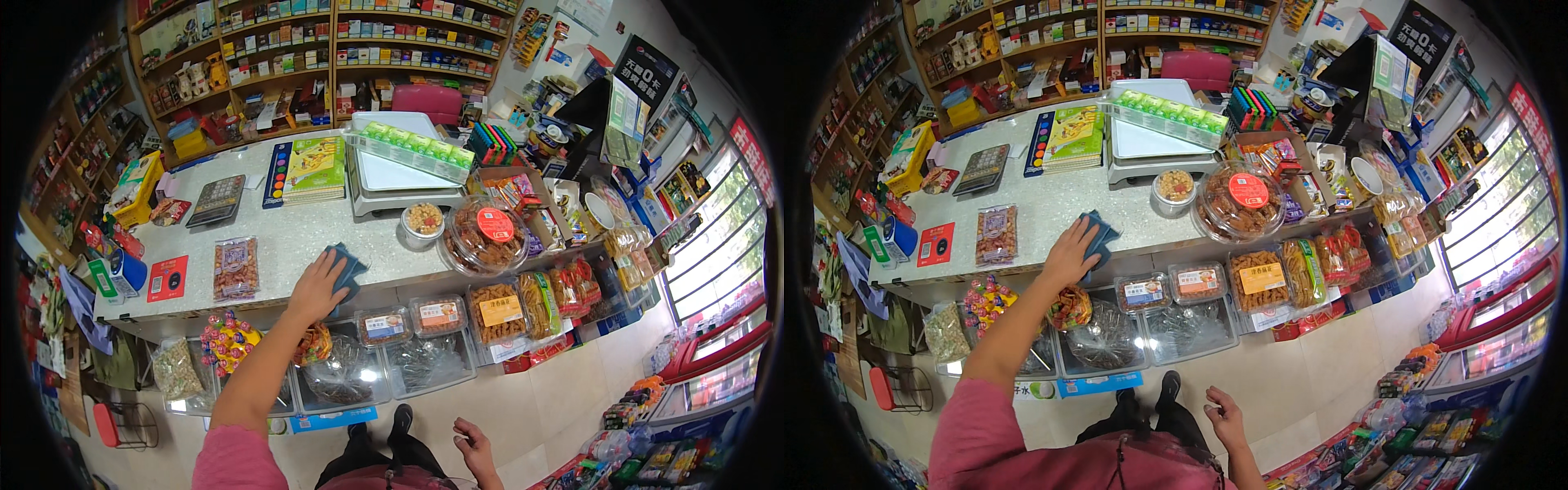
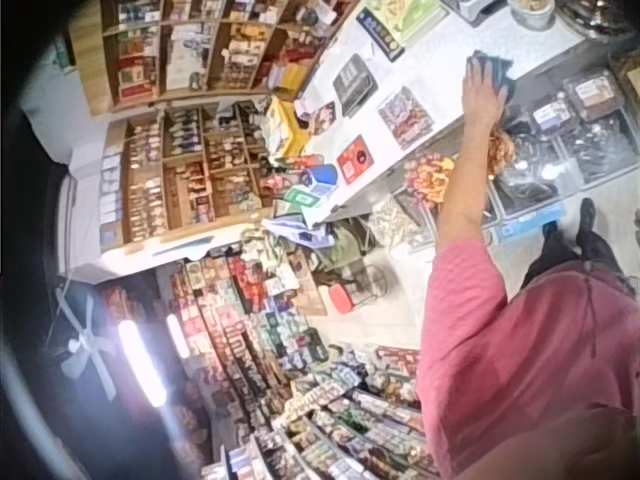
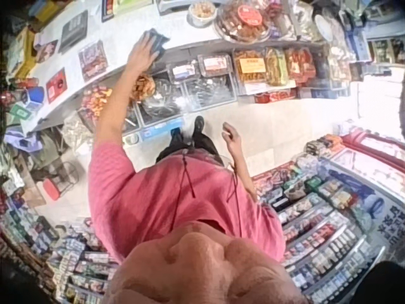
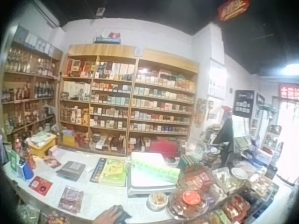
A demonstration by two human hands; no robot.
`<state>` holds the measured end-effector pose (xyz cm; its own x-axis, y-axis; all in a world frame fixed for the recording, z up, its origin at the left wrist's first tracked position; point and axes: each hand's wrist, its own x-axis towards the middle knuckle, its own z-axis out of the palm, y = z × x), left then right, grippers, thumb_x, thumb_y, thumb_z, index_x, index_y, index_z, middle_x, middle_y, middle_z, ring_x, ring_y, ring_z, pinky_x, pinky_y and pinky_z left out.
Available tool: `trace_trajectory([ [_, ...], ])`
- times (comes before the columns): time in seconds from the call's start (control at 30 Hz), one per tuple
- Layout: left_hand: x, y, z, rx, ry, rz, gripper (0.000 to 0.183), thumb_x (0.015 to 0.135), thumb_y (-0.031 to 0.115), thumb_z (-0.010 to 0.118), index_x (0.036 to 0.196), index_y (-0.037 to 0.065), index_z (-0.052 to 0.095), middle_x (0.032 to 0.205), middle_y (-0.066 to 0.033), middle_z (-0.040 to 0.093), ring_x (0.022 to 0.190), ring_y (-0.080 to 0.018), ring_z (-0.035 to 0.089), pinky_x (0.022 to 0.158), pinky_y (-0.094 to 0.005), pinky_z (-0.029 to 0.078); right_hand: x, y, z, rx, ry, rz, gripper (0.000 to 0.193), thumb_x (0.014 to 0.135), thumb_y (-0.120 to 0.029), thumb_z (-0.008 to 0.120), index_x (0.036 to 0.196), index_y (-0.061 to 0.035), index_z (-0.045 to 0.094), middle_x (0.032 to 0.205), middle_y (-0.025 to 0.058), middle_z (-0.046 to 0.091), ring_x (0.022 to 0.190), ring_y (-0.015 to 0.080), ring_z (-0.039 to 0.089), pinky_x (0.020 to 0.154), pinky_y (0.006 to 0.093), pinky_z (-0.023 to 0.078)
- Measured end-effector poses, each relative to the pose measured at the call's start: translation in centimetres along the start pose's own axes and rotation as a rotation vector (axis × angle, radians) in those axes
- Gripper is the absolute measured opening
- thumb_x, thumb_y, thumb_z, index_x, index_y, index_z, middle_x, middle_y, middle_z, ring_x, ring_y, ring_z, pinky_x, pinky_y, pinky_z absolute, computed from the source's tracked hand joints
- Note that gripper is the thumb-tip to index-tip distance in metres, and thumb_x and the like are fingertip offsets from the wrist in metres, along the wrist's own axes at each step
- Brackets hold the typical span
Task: The person wipes the front edge and top surface of a retail counter with a blue cloth, moving items such as a candy display and packaged snacks aside to reach the surface. The person then wipes the counter around a calculator and other items.
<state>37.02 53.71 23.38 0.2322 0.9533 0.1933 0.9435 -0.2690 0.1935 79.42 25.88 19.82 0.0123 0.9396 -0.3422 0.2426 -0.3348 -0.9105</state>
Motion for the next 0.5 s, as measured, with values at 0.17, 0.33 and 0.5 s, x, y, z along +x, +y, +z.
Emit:
trace_trajectory([
  [0.17, -2.6, -0.9, -0.9, 0.039, 0.009, 0.090, 0.070, 0.087, 0.030, 0.068, 0.146, 0.008, 0.038, 0.154, -0.0180, 0.032, 0.141, -0.0357, 0.031, 0.114, -0.0456, 0.030, -0.4, 1.3, 0.1, 0.010, -0.010, 0.021, 0.036, 0.085, -0.004, 0.067, 0.121, -0.0041, 0.063, 0.133, 0.0116, 0.059, 0.112, 0.0193, 0.062, 0.084, 0.0292, 0.051],
  [0.33, 0.6, 1.6, 1.5, 0.052, 0.044, 0.136, 0.071, 0.085, 0.031, 0.070, 0.144, 0.005, 0.040, 0.151, -0.0195, 0.035, 0.139, -0.0369, 0.034, 0.113, -0.0466, 0.032, -0.5, 3.5, -0.3, 0.059, -0.015, 0.074, 0.036, 0.086, -0.003, 0.066, 0.122, -0.0022, 0.062, 0.132, 0.0120, 0.059, 0.112, 0.0198, 0.063, 0.084, 0.0285, 0.051],
  [0.5, 5.0, 7.3, 4.3, 0.084, 0.085, 0.091, 0.072, 0.085, 0.035, 0.069, 0.142, 0.002, 0.040, 0.150, -0.0210, 0.038, 0.139, -0.0375, 0.035, 0.113, -0.0487, 0.032, 0.5, 3.3, -0.2, 0.088, -0.061, 0.095, 0.037, 0.086, -0.001, 0.065, 0.123, -0.0011, 0.061, 0.131, 0.0126, 0.060, 0.111, 0.0198, 0.063, 0.085, 0.0286, 0.051],
])
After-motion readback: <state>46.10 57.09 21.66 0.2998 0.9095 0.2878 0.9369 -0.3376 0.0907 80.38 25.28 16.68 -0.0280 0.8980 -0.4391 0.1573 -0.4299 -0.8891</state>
